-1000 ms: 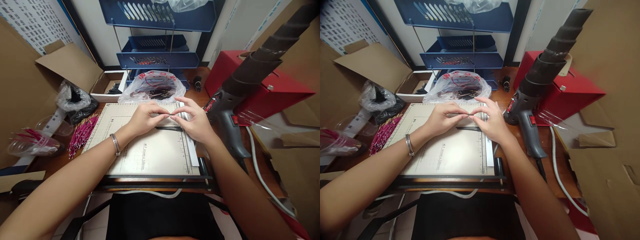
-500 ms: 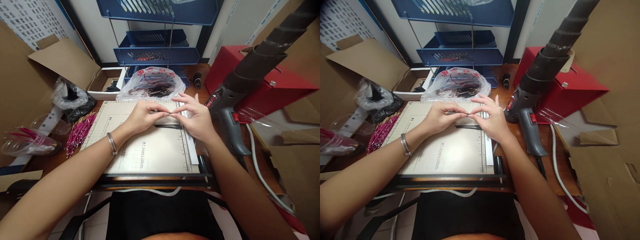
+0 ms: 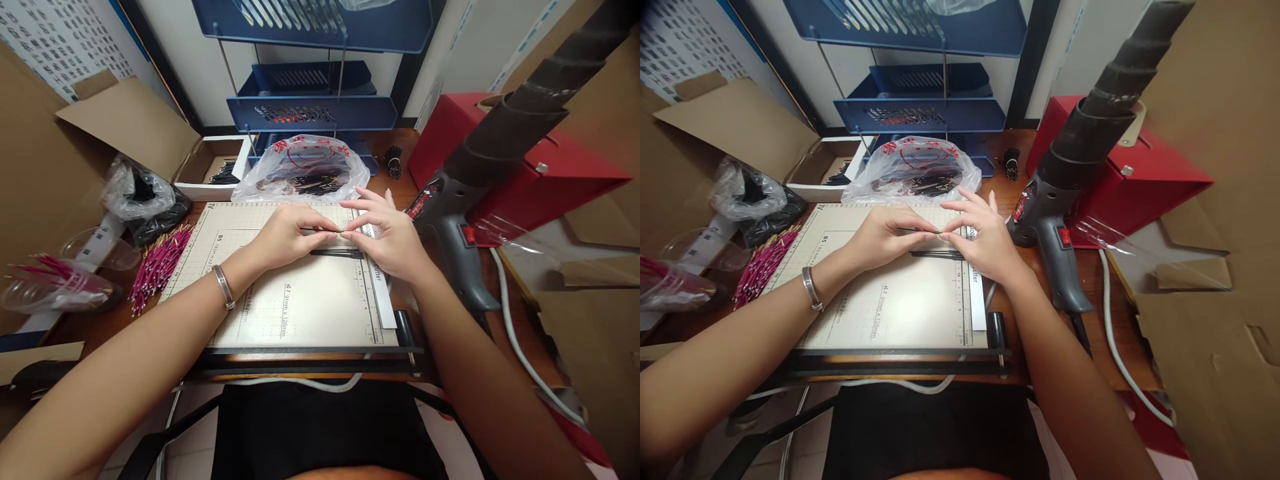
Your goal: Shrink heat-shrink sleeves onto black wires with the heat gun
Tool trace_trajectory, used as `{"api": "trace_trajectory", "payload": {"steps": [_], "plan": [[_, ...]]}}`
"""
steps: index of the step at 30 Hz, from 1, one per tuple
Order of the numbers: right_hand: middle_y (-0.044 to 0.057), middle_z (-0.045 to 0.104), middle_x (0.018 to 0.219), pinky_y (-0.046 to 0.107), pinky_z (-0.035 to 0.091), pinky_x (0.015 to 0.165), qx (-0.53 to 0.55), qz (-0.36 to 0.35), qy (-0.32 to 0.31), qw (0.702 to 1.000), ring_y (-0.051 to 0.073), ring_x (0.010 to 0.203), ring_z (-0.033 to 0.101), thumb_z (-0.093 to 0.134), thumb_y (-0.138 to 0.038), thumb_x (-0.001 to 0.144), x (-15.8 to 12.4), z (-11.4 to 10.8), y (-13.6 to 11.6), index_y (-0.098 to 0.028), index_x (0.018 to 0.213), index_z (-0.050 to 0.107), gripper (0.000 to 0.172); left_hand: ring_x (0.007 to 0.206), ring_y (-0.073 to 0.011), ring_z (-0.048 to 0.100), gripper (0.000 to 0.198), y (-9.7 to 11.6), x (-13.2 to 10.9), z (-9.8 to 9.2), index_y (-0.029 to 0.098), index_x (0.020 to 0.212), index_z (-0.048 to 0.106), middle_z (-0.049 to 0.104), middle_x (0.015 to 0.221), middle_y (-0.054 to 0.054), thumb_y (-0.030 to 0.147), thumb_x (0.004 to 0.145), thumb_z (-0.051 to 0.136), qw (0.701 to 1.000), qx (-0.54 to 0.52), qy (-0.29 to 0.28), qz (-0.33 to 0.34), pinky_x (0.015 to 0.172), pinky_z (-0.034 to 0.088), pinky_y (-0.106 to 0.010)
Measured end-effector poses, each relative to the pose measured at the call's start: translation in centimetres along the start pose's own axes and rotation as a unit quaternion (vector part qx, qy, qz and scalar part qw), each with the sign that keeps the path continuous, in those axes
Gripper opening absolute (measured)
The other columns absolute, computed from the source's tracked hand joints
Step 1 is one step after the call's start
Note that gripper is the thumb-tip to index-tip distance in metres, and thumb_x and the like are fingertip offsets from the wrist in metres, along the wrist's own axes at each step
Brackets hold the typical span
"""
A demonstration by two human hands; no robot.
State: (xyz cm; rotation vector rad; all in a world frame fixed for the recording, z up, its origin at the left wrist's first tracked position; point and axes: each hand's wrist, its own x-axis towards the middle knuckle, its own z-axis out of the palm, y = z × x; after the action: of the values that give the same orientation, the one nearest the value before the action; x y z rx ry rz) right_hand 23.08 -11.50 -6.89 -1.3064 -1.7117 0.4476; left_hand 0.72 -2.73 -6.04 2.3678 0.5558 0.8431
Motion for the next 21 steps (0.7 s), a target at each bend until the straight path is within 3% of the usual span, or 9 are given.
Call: {"api": "trace_trajectory", "payload": {"steps": [4,11,15,21], "plan": [[0.001,0.080,0.137,0.077,0.008,0.141,0.006,-0.009,-0.008,1.000,0.036,0.160,0.052,0.082,-0.028,0.089,0.00,-0.02,0.00,-0.029,0.077,0.080,0.012,0.084,-0.0207,0.077,0.014,0.03,-0.06,-0.04,0.023,0.100,0.090,0.087,0.091,-0.007,0.029,0.098,0.078,1.000,-0.002,-0.007,0.024,0.087,0.059,-0.035],[0.000,0.080,0.137,0.076,0.012,0.141,0.003,-0.015,-0.015,1.000,0.036,0.160,0.053,0.081,-0.029,0.090,0.01,0.07,-0.35,-0.030,0.077,0.080,0.013,0.085,-0.0215,0.077,0.016,0.28,0.14,-0.63,0.027,0.096,0.091,0.087,0.088,-0.005,0.032,0.101,0.077,0.999,0.043,-0.019,0.011,0.094,0.057,-0.039],[-0.001,0.081,0.134,0.076,0.017,0.141,0.002,-0.020,0.004,1.000,0.037,0.158,0.055,0.080,-0.031,0.089,0.03,0.14,-0.44,-0.030,0.076,0.079,0.013,0.085,-0.0212,0.078,0.015,0.11,0.18,-0.44,0.026,0.096,0.091,0.087,0.089,-0.006,0.030,0.099,0.077,0.999,0.039,0.000,0.016,0.095,0.058,-0.038],[0.000,0.081,0.134,0.077,0.021,0.139,-0.006,-0.031,0.041,0.999,0.038,0.157,0.055,0.078,-0.027,0.089,0.08,-0.16,0.09,-0.029,0.076,0.079,0.013,0.090,-0.0215,0.079,0.019,-0.17,0.00,-0.24,0.020,0.105,0.090,0.088,0.102,-0.008,0.033,0.094,0.081,0.999,-0.027,0.027,-0.039,0.088,0.062,-0.034]]}}
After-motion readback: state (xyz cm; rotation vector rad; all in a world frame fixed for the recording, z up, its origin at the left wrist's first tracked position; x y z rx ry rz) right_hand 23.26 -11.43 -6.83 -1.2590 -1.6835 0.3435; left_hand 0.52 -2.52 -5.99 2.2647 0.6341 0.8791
